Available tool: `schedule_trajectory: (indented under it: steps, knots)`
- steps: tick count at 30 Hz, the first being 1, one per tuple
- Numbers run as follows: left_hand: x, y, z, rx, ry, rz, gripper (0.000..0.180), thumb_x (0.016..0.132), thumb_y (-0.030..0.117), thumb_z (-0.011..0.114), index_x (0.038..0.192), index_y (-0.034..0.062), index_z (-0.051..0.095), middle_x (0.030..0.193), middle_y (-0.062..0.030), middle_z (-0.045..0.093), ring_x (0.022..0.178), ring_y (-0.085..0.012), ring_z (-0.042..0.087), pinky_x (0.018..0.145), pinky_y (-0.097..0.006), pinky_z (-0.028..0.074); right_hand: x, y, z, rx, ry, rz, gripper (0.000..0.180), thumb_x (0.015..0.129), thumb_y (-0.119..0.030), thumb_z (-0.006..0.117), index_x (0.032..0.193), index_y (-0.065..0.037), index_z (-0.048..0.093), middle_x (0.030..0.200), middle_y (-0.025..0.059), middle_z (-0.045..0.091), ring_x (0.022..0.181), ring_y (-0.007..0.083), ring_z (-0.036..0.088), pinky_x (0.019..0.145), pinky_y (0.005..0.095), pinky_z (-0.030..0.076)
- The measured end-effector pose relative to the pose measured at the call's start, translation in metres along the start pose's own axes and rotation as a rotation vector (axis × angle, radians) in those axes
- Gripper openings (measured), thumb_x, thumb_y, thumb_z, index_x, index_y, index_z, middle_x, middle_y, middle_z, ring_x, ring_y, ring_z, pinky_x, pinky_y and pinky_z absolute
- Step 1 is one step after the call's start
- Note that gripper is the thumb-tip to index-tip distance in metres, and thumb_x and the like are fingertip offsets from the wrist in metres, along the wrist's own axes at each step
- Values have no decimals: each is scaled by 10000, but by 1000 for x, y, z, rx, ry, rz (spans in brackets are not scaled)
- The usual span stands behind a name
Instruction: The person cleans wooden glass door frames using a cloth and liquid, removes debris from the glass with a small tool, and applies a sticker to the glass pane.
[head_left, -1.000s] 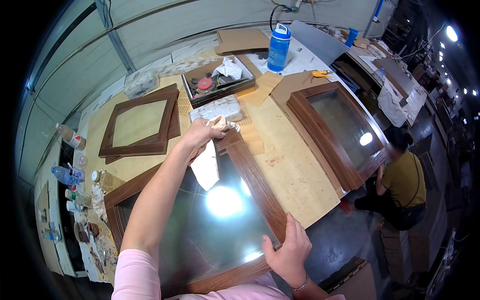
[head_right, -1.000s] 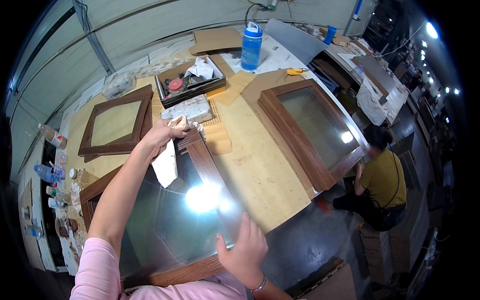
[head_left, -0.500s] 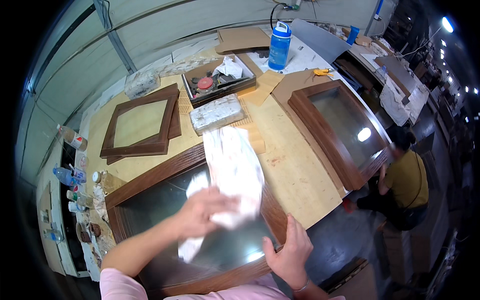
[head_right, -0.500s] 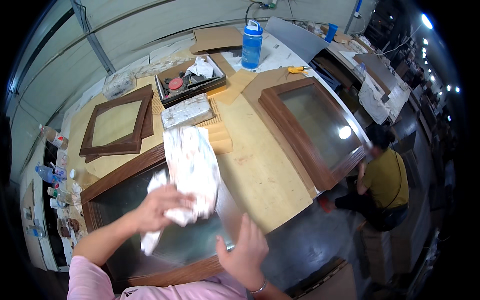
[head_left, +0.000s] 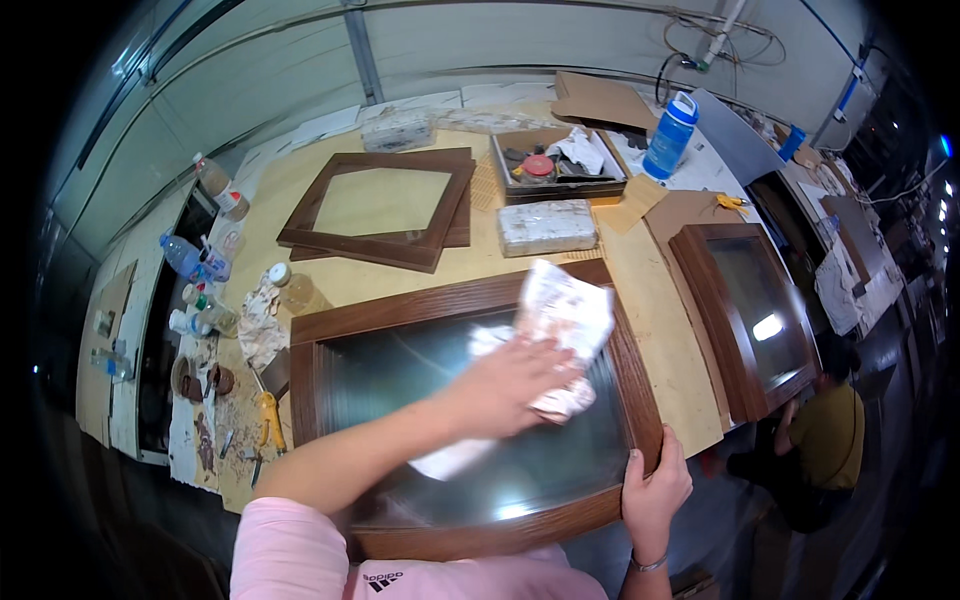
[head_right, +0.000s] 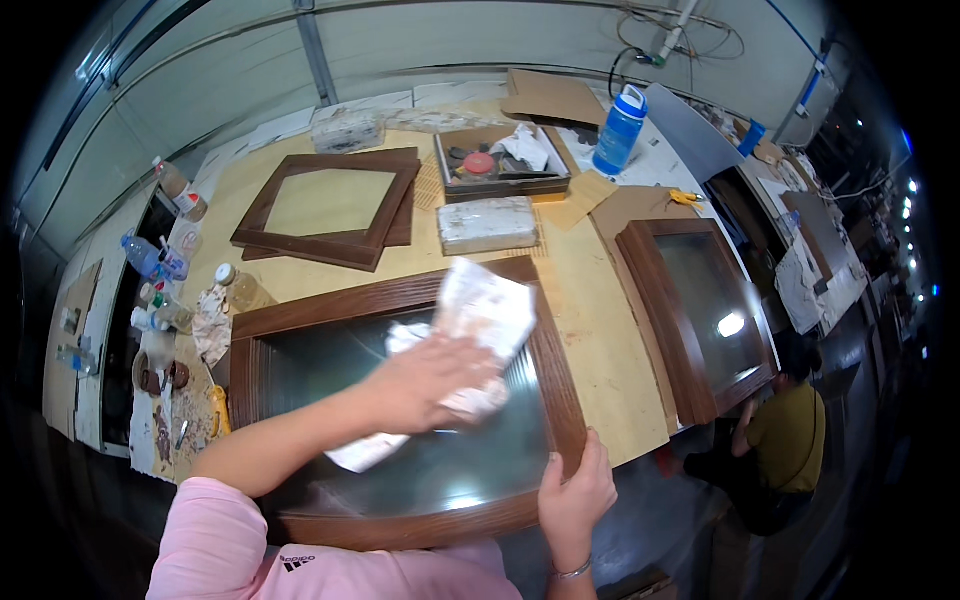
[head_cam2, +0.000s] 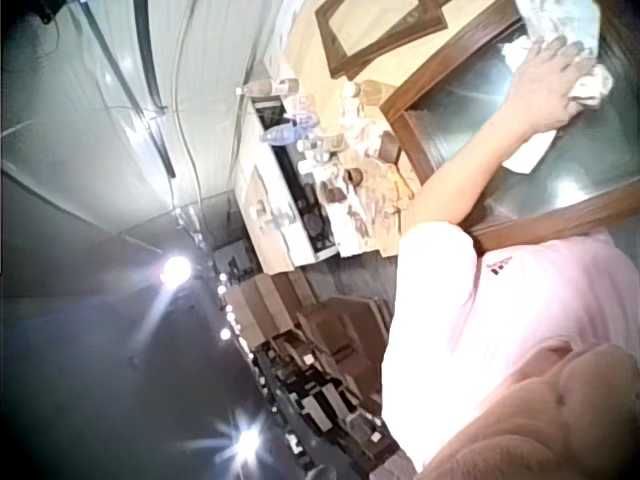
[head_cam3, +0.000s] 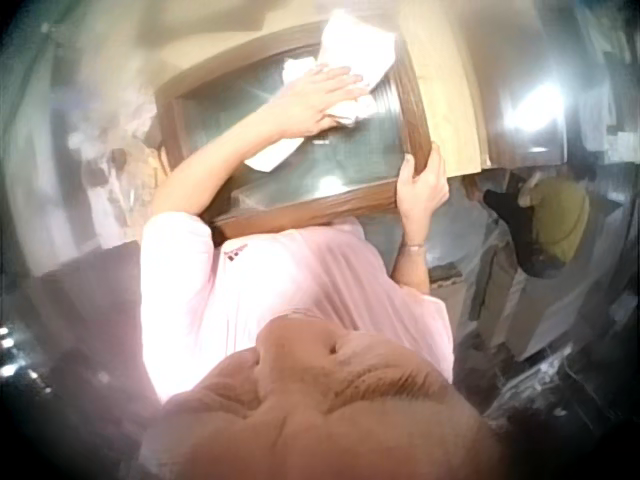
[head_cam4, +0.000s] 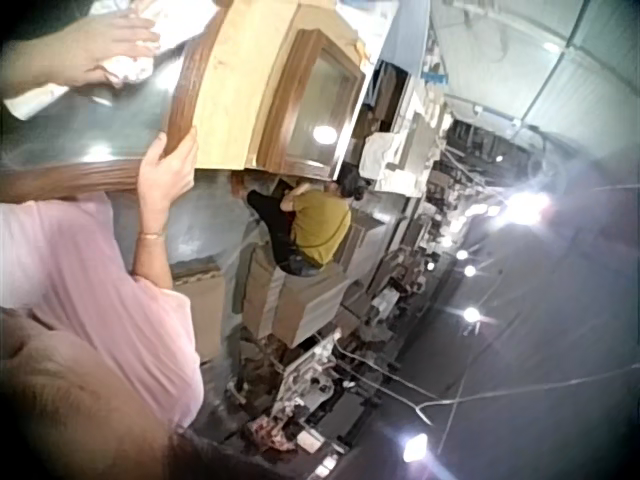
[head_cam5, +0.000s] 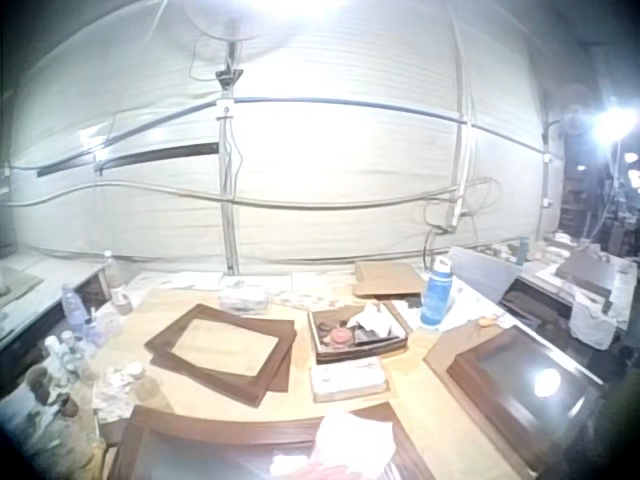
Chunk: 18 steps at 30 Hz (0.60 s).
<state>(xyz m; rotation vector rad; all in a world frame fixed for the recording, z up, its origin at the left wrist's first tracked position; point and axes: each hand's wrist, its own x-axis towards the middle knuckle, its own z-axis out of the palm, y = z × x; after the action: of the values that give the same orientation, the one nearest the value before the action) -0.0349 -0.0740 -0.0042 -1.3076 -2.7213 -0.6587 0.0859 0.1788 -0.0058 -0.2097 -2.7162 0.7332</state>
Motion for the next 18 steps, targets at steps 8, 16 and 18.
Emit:
schedule_trajectory:
  steps: [8, 16, 18]
  knots:
    - [-204, -57, -117, 320, 203, -461, 387, 760, 32, 719, 1143, 74, 688, 1157, -129, 710, 1087, -320, 666, 959, -424, 516, 2, -7, -8, -70, -19, 9, 511, 847, -198, 665, 1260, 80, 552, 1102, 275, 655, 1005, 462, 628, 849, 502, 503]
    - [-111, 5, -42, 58, 190, -310, 661, 824, 178, 728, 1439, 114, 492, 1493, -167, 454, 1371, -327, 443, 1146, -491, 347, 105, -32, 13, -49, -235, -174, 593, 900, -397, 645, 1199, 108, 567, 1069, 309, 664, 1015, 461, 639, 873, 517, 498]
    - [-115, 30, -40, -64, 32, -176, 690, 804, 156, 720, 1454, 135, 487, 1504, -145, 447, 1403, -311, 412, 1162, -534, 315, 132, -43, 37, -136, -330, -73, 592, 917, -431, 619, 1164, 104, 564, 995, 312, 675, 954, 469, 655, 837, 522, 510]
